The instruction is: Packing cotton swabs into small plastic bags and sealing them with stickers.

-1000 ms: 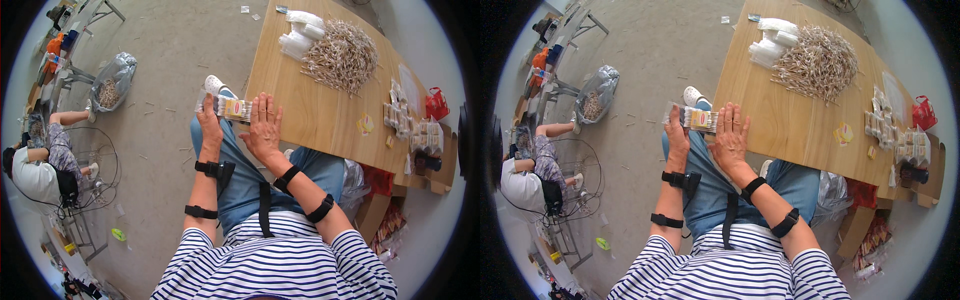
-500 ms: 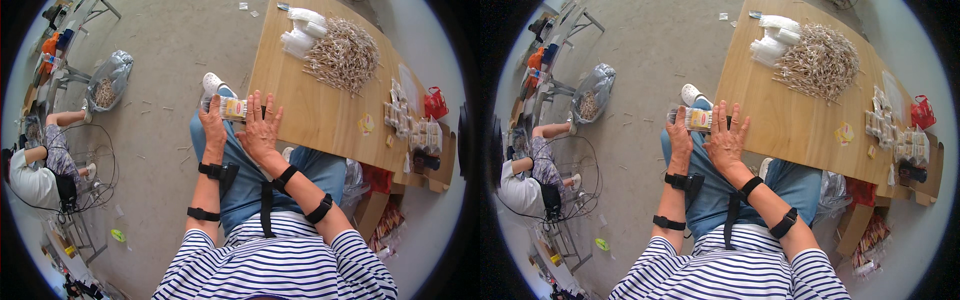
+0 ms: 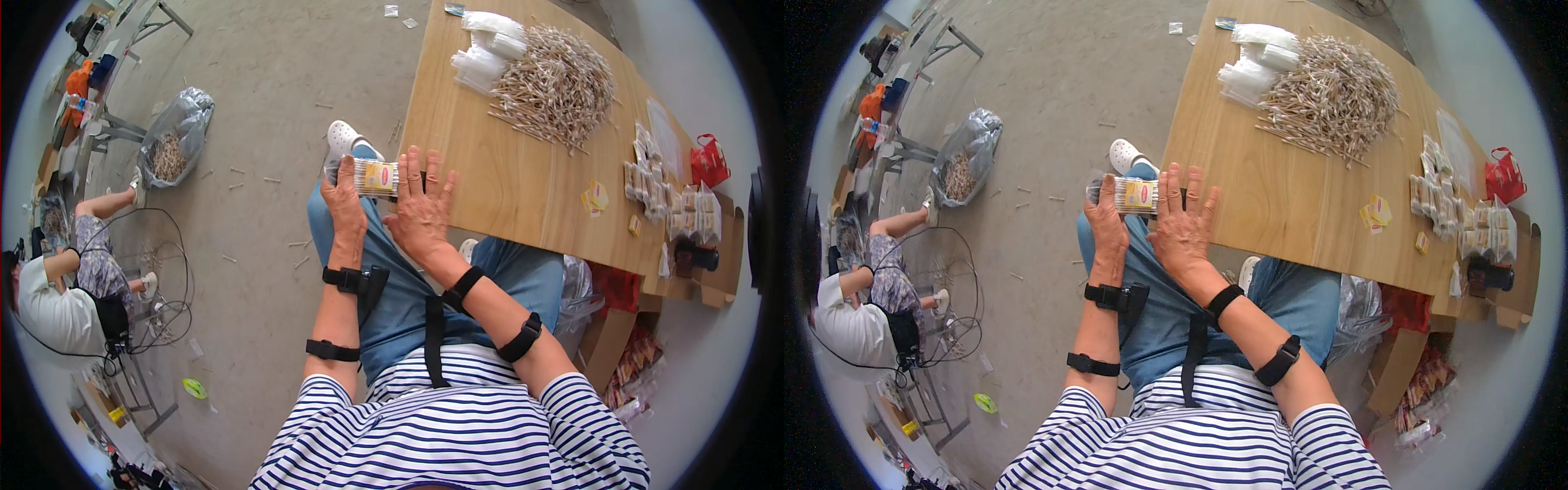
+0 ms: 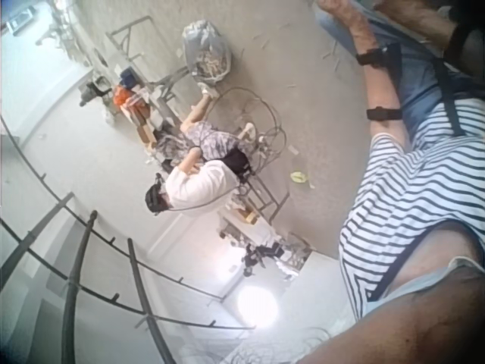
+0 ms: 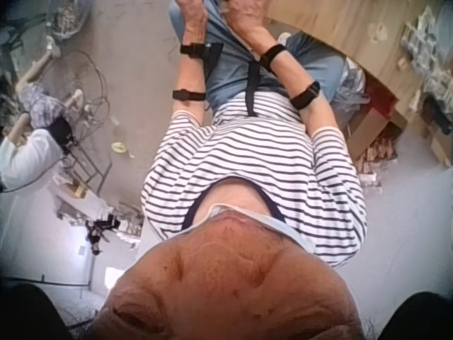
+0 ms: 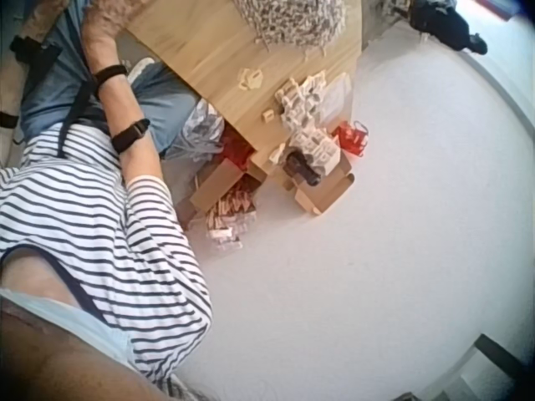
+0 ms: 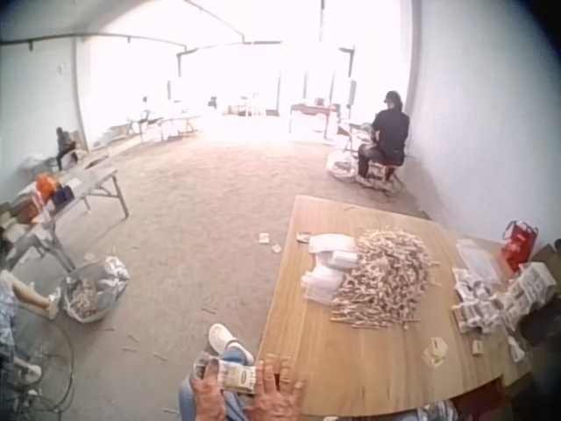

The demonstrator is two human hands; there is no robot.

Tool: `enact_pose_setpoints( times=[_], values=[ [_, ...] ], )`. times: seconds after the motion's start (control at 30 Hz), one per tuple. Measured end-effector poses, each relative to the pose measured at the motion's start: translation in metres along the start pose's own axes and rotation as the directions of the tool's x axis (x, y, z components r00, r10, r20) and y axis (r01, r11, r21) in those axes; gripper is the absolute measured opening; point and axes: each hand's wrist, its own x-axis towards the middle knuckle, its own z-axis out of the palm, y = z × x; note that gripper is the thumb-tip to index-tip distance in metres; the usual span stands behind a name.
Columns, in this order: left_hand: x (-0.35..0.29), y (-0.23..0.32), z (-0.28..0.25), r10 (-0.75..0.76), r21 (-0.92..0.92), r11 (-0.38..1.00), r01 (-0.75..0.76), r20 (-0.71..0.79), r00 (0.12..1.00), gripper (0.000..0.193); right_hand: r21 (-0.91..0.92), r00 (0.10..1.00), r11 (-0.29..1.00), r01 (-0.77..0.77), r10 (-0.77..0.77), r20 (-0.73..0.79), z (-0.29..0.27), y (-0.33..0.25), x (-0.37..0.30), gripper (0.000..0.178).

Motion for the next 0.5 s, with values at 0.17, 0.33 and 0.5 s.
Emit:
enact_pose_setpoints(
  times=[0.17, 0.33, 0.5],
  values=[
    [-0.002, 0.000, -0.001, -0.002, 0.008, 1.000, 0.002, 0.002, 1.000, 0.018, 0.068, 0.996, 0.994, 0.082, -0.079, -0.039, 0.003, 0.007, 0.002, 0.119],
    [-0.002, -0.003, 0.000, 0.036, 0.031, 0.999, -0.036, -0.015, 0.999, 0.018, 0.061, 1.000, 0.998, -0.011, 0.012, -0.019, 0.003, -0.008, -0.001, 0.118],
    [0.002, -0.004, 0.005, 0.038, 0.020, 0.999, -0.038, -0.011, 0.999, 0.018, -0.080, 0.996, 0.996, -0.030, 0.023, -0.085, 0.007, -0.008, 0.002, 0.117]
  ],
)
